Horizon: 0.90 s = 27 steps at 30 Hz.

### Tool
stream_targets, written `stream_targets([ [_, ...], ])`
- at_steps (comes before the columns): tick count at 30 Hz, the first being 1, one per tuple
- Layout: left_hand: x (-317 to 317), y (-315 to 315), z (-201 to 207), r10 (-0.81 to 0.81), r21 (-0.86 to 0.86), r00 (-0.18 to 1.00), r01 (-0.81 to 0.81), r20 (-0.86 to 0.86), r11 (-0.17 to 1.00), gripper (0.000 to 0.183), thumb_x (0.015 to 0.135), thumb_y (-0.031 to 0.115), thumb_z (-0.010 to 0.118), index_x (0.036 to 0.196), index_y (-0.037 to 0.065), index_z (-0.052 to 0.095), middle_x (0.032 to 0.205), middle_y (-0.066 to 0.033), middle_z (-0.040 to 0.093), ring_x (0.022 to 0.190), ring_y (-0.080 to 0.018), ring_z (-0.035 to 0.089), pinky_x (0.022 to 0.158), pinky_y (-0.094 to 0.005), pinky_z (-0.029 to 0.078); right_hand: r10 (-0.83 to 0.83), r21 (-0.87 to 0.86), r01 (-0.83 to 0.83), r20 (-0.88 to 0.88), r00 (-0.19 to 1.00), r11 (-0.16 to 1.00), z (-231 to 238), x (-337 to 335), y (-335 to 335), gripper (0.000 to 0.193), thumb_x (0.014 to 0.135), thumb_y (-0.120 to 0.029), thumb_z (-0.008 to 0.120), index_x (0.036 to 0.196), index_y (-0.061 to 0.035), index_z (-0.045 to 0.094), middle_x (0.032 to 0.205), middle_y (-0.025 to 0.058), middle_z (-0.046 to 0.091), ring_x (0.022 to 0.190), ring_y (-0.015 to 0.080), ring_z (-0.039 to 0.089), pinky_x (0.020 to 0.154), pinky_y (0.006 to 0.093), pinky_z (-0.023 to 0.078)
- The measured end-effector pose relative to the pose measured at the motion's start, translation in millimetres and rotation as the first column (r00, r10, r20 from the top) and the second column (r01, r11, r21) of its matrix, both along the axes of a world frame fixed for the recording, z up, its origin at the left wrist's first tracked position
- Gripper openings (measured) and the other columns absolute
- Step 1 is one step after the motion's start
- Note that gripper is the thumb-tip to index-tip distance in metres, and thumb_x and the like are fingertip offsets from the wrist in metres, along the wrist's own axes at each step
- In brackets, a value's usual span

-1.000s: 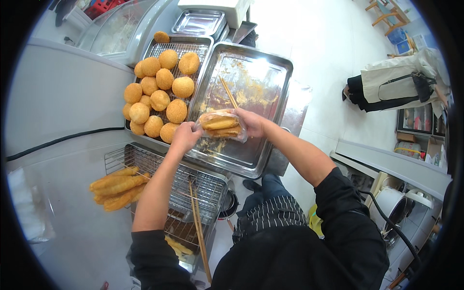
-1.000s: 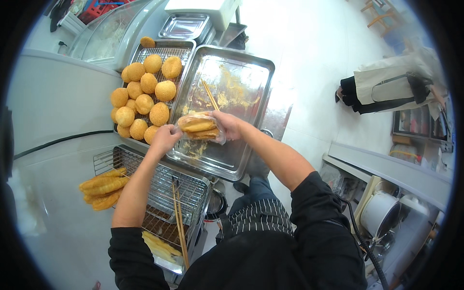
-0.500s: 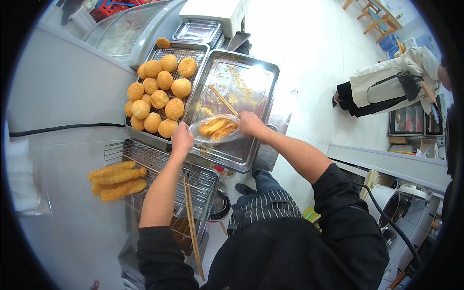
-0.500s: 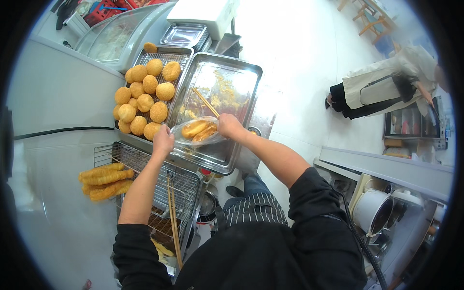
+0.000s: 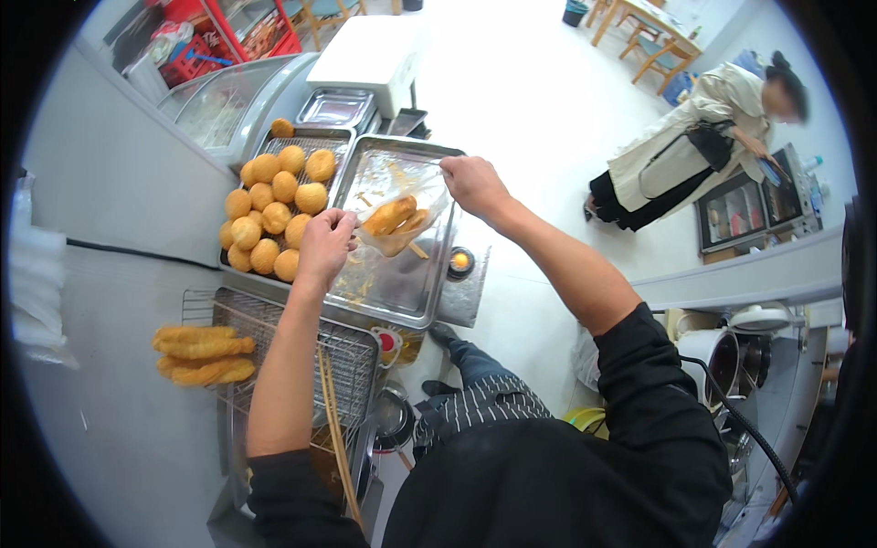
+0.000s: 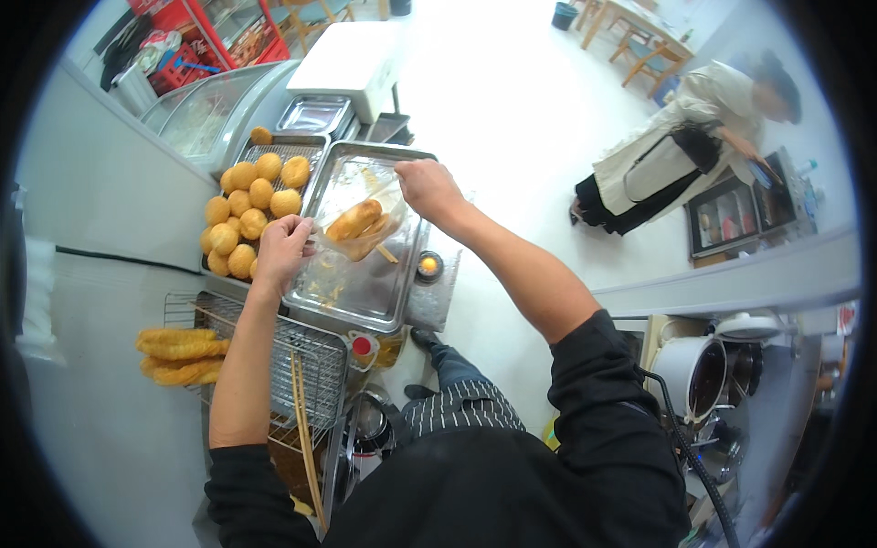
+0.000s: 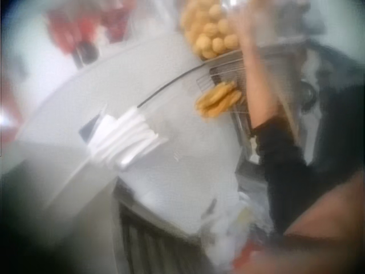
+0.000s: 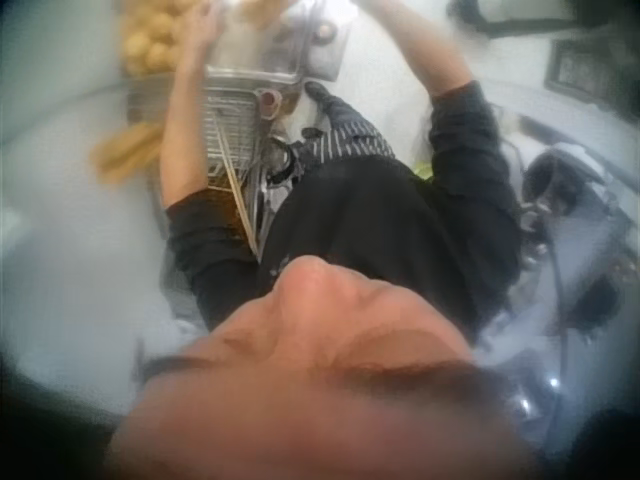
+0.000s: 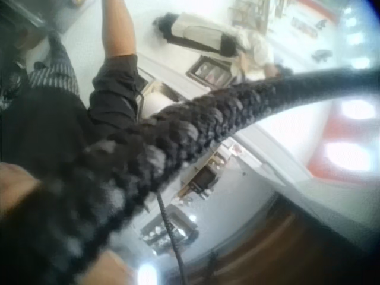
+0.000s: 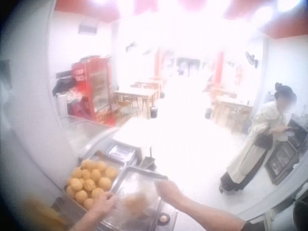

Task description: The person cuts strips of dough on a floured countertop, places them into a deep fryer, and uses chopsticks to turn and remove the fried dough. The person then packs the fried dough into a plastic bag and places it on a tray. Finally, the person scoops a dark sauce into a bowl and adds noodles.

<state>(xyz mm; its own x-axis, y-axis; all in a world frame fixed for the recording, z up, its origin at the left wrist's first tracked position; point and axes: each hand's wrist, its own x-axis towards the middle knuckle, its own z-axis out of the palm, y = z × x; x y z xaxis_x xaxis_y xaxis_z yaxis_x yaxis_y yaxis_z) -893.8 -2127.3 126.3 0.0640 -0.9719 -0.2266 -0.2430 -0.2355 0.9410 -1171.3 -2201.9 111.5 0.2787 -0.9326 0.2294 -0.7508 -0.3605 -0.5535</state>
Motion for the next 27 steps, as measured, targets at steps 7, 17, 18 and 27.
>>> stream_targets([
  [7,-113.0,-12.5,-12.0,0.062,0.132,0.762,0.031,-0.645,0.991,0.018,0.102,0.021,0.058,0.098,0.004,0.061,0.094,-0.0081,0.066,0.088,-0.0166,0.065,0.079,-0.0322,0.057,-0.281,0.486,0.044,0.428,0.859,0.873,36.8,-51.9,-48.4,0.022,0.095,-0.009,0.053,0.082,0.0041,0.065,0.071,0.0107,0.065,0.069,0.0170,0.066,0.068,0.0326,0.054],
  [17,-223.6,-17.1,-66.0,0.278,0.316,0.597,-0.044,-0.752,0.948,0.024,0.100,0.014,0.057,0.122,0.008,0.052,0.119,-0.0083,0.061,0.116,-0.0206,0.056,0.097,-0.0423,0.045,-0.133,0.488,-0.086,0.397,0.908,0.869,-32.3,-106.0,-92.7,0.018,0.086,-0.005,0.050,0.070,0.0020,0.052,0.067,0.0093,0.062,0.067,0.0156,0.063,0.066,0.0329,0.051],
  [18,-225.6,-18.4,-73.8,0.288,0.314,0.602,-0.064,-0.745,0.947,0.024,0.100,0.014,0.057,0.122,0.008,0.051,0.119,-0.0081,0.061,0.116,-0.0204,0.056,0.097,-0.0421,0.045,-0.107,0.462,-0.103,0.405,0.908,0.881,-39.6,-107.9,-96.6,0.017,0.086,-0.006,0.050,0.071,0.0023,0.053,0.067,0.0094,0.062,0.067,0.0154,0.063,0.066,0.0330,0.052],
  [27,-237.6,-15.8,-115.3,0.282,0.321,0.760,-0.101,-0.586,0.942,0.023,0.099,0.013,0.060,0.121,0.007,0.055,0.114,-0.0057,0.062,0.111,-0.0168,0.058,0.094,-0.0373,0.047,0.110,0.342,-0.159,0.157,0.981,0.926,-65.3,-98.5,-107.5,0.024,0.084,-0.015,0.057,0.098,-0.0001,0.068,0.080,0.0207,0.066,0.076,0.0365,0.063,0.075,0.0429,0.051],
])
